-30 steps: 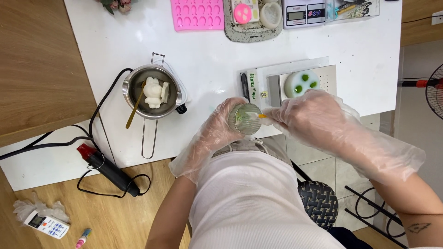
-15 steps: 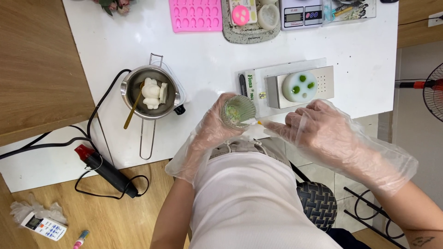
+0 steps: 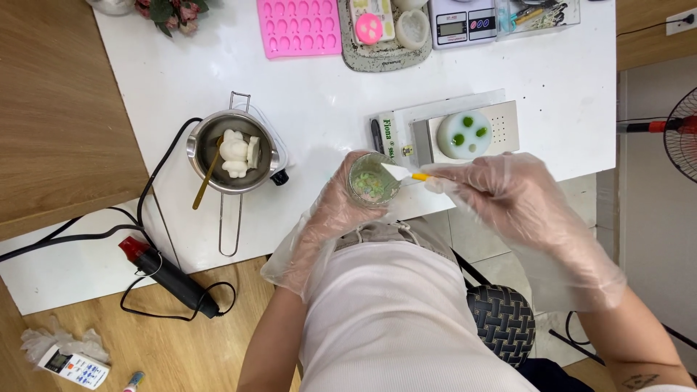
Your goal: Scraping wax from a container and putting on gloves to prepare for candle making.
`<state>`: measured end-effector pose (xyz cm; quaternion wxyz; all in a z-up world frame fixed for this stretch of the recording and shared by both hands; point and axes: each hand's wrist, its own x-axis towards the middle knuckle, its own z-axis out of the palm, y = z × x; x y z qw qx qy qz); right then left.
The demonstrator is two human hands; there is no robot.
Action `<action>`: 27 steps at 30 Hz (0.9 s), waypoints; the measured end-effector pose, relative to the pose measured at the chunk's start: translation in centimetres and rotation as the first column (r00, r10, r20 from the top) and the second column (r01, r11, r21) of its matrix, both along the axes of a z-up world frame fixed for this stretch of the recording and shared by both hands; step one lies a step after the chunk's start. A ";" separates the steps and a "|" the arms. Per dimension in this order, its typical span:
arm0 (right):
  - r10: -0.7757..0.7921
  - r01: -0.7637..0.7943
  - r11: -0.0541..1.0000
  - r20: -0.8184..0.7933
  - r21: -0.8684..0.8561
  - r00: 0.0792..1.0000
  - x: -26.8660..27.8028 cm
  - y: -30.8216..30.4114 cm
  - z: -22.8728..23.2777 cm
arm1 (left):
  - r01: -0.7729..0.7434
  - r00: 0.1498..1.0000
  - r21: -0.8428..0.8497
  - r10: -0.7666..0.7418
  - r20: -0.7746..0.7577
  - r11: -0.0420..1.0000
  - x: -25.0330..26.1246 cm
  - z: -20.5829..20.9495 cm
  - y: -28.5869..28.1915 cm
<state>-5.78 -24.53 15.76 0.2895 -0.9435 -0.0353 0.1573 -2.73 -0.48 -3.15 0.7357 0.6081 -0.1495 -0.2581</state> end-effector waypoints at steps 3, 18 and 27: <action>-0.043 0.066 0.968 -0.099 0.242 0.994 0.2 1.7 -0.2 | 0.005 1.000 -0.039 -0.005 -0.009 0.999 -0.1 0.2 0.1; -0.479 0.561 0.816 -0.381 0.137 0.791 -0.2 1.8 -2.1 | -0.095 0.994 0.014 0.094 0.060 0.995 -0.1 -4.2 -0.7; -0.249 0.771 0.263 -0.732 0.579 0.634 -1.9 5.6 -7.8 | -0.351 0.934 0.456 0.273 0.229 0.818 0.8 -7.8 0.0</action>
